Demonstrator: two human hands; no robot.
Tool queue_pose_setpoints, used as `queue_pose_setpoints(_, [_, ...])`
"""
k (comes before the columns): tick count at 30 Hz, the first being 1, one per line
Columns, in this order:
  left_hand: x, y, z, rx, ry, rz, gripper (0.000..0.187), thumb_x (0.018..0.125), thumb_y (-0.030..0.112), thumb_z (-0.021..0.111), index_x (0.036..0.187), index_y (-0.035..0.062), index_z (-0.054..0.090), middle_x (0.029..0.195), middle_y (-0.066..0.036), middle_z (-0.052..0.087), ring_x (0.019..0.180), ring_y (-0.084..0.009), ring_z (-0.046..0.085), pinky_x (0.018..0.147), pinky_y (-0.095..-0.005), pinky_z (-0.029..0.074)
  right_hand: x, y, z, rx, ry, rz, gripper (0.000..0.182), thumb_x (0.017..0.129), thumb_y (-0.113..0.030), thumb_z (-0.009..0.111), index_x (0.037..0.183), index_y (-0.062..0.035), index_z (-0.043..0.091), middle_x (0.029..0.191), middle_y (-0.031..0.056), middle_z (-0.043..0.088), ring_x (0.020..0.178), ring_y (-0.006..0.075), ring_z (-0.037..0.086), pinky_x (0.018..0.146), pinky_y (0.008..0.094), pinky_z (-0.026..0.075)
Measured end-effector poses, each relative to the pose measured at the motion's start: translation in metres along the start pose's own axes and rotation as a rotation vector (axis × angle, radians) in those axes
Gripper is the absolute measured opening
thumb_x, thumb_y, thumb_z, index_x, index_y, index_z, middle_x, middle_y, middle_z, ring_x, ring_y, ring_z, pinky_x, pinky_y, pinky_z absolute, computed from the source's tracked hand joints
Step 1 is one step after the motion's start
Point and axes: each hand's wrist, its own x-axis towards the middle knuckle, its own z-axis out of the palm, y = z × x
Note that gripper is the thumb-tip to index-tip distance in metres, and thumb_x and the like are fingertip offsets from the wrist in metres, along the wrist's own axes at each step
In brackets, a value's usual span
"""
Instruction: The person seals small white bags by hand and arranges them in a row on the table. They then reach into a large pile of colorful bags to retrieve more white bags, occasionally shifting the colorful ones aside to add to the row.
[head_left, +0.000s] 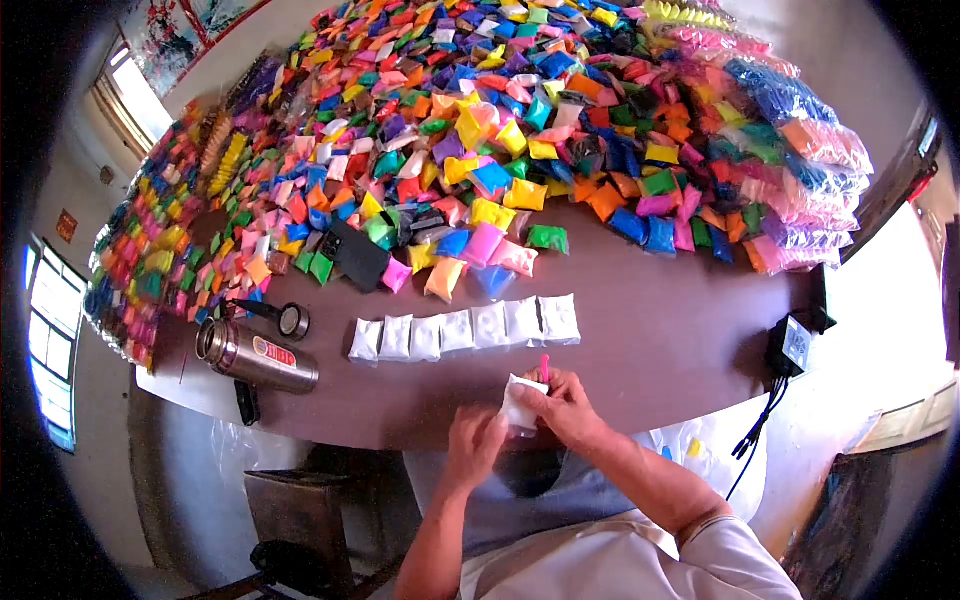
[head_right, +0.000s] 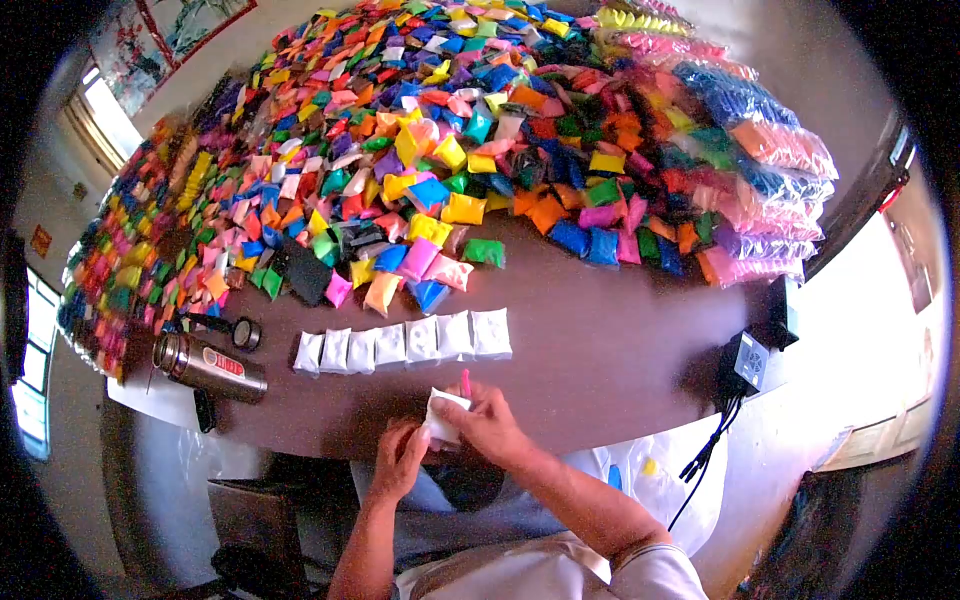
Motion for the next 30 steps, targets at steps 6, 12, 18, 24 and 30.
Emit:
queue_pose_setpoints(6, [0.004, -0.006, 0.003, -0.026, 0.054, 0.029, 0.036, 0.092, 0.029, 0.048, 0.076, 0.0010, 0.063, 0.073, -0.010, 0.064, 0.074, -0.0267, 0.059, 0.074, -0.0388, 0.043, -0.001, -0.008, -0.020, 0.435, -0.186, 0.212, 0.031, 0.089, -0.023, 0.064, 0.106, 0.0023, 0.062, 0.076, 0.0011, 0.060, 0.060, 0.0060, 0.049, 0.051, 0.0230, 0.038])
queue_pose_setpoints(12, [0.003, 0.005, 0.004, -0.069, 0.026, -0.012, 0.037, 0.094, 0.027, 0.045, 0.073, 0.0025, 0.063, 0.070, -0.008, 0.064, 0.067, -0.0260, 0.061, 0.069, -0.0386, 0.044, 0.001, -0.007, -0.015, 0.251, -0.227, 0.260, 0.044, 0.086, -0.023, 0.067, 0.120, 0.0013, 0.056, 0.080, 0.0025, 0.060, 0.063, 0.0087, 0.052, 0.058, 0.0228, 0.040])
queue_pose_setpoints(18, [0.003, 0.011, 0.003, 0.047, 0.036, 0.060, 0.037, 0.093, 0.028, 0.044, 0.071, 0.0039, 0.061, 0.072, -0.007, 0.065, 0.075, -0.0261, 0.060, 0.080, -0.0388, 0.040, 0.001, -0.008, -0.012, 0.401, -0.183, 0.200, 0.030, 0.084, -0.011, 0.069, 0.109, 0.0012, 0.059, 0.089, 0.0059, 0.063, 0.080, 0.0145, 0.061, 0.075, 0.0290, 0.049])
queue_pose_setpoints(24, [0.001, 0.009, 0.003, 0.028, 0.022, 0.092, 0.033, 0.091, 0.028, 0.043, 0.081, 0.0047, 0.065, 0.083, -0.010, 0.066, 0.083, -0.0285, 0.059, 0.083, -0.0389, 0.037, 0.005, -0.020, -0.006, -0.044, -0.117, 0.103, 0.042, 0.074, -0.021, 0.082, 0.104, -0.0012, 0.059, 0.082, -0.0005, 0.061, 0.077, 0.0101, 0.058, 0.071, 0.0270, 0.049])
queue_pose_setpoints(30, [0.001, -0.010, -0.004, -0.030, -0.102, 0.116, 0.039, 0.095, 0.031, 0.044, 0.106, -0.0021, 0.061, 0.096, -0.013, 0.061, 0.085, -0.0221, 0.060, 0.075, -0.0326, 0.049, 0.011, -0.014, 0.000, -0.372, -0.093, 0.070, 0.033, 0.080, -0.029, 0.077, 0.092, -0.0015, 0.063, 0.077, -0.0031, 0.058, 0.073, 0.0060, 0.050, 0.065, 0.0269, 0.045])
